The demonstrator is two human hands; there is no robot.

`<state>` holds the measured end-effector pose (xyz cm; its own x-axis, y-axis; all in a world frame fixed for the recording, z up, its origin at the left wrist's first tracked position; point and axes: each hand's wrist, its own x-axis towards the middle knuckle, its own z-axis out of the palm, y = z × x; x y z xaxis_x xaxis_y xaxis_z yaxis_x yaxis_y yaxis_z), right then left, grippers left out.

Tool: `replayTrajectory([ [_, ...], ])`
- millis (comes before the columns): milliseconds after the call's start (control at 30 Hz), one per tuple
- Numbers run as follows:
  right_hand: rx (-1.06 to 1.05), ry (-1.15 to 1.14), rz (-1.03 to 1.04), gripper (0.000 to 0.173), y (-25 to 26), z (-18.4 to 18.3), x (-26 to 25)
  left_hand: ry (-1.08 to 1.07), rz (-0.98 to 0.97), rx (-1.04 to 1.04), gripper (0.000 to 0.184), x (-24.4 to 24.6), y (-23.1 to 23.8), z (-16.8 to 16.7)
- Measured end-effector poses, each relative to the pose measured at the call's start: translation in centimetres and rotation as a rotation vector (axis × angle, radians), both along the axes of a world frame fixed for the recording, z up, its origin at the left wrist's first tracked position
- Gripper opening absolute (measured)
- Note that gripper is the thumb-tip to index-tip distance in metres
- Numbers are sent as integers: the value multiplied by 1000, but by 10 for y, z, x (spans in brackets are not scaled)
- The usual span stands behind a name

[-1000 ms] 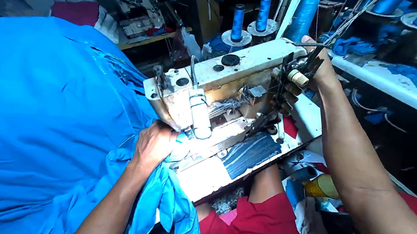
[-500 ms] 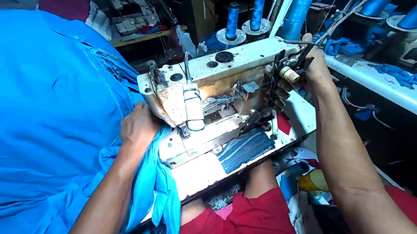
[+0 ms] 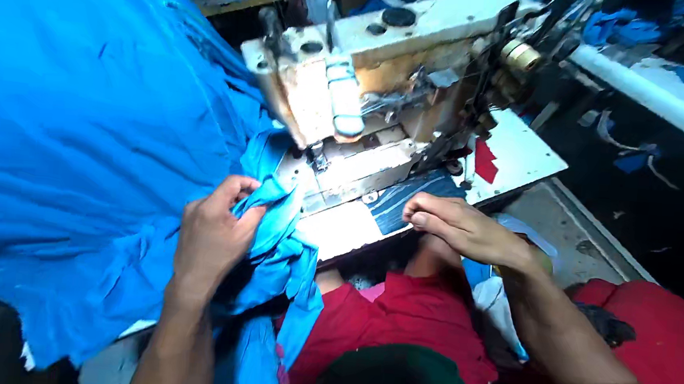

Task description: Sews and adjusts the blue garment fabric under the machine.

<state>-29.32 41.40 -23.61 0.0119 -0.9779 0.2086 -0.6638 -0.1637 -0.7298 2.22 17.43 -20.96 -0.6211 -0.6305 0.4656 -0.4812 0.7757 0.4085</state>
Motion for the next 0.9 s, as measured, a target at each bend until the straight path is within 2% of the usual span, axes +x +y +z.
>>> replayTrajectory([
  [100, -137, 123, 58, 22, -48, -4, 29, 43, 13, -45, 22, 1, 8, -1],
  [233, -377, 527, -85, 27, -107, -7, 52, 80, 24, -58, 21, 8, 14, -6],
  [333, -387, 683, -112, 24, -148, -7, 65, 99, 27, -53, 20, 11, 21, -6],
  [467, -438, 758, -103, 14, -178, -14, 76, 119, 39, -68, 19, 14, 24, -8],
  [567, -473, 574, -88, 17, -170, -12, 78, 174, 83, -64, 21, 29, 29, 0],
  [667, -396, 57, -26, 23, -138, 7, 101, 222, 119, -85, 22, 40, 38, 10],
  [767, -343, -210, 98, 58, -130, 21, 134, 205, 99, -77, 24, 40, 52, 21],
  [800, -323, -229, 137, 57, -130, 24, 143, 178, 80, -48, 27, 42, 55, 24],
  [867, -315, -266, 161, 26, -126, 34, 153, 148, 11, 16, 32, 53, 57, 32],
  [900, -327, -256, 155, 16, -122, 44, 154, 150, -54, 34, 30, 62, 58, 37],
])
